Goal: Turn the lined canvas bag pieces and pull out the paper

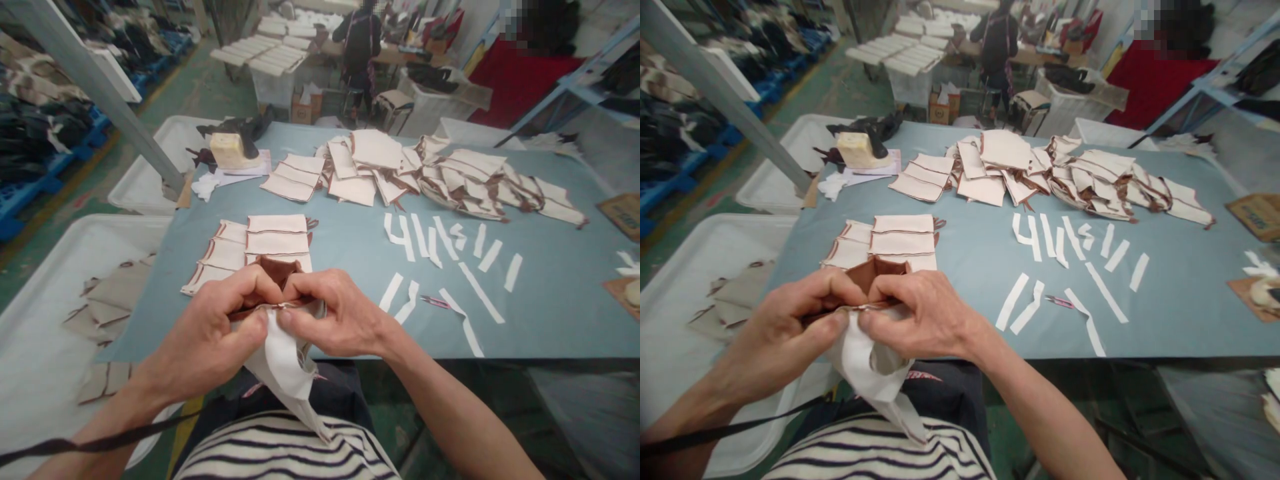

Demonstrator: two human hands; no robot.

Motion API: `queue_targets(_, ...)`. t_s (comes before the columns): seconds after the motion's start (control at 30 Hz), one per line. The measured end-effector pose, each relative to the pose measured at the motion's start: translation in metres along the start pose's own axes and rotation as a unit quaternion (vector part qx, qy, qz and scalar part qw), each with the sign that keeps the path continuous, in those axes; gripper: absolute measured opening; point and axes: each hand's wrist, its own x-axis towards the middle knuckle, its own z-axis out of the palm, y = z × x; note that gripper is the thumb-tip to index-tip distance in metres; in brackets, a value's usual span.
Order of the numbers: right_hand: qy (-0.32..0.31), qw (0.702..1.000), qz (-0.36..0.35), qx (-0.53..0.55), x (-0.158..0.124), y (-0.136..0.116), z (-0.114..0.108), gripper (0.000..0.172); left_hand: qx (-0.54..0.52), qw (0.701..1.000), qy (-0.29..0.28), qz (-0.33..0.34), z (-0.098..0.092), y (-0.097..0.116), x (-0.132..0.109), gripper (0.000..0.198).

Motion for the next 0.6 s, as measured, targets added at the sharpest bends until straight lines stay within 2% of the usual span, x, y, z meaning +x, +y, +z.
queue_targets(0.17, -0.009, 0.997, 0.043, 0.059, -0.005, -0.011, 0.003, 0.007, 0.05, 0.992, 0.04, 0.104, 0.003, -0.015, -0.014, 0.022)
queue_targets(0.27, 0.006, 0.989, 0.075, 0.124, -0.007, -0.016, 0.008, 0.004, 0.073, 0.984, 0.05, 0.156, 0.005, -0.021, -0.019, 0.029)
queue_targets(0.43, 0.009, 0.958, 0.158, 0.24, -0.008, -0.013, 0.019, 0.009, 0.082, 0.962, 0.052, 0.256, 0.01, -0.033, -0.018, 0.035)
queue_targets(0.6, 0.005, 0.94, 0.152, 0.304, -0.007, -0.001, 0.022, 0.019, 0.06, 0.941, 0.049, 0.33, 0.015, -0.055, -0.011, 0.036)
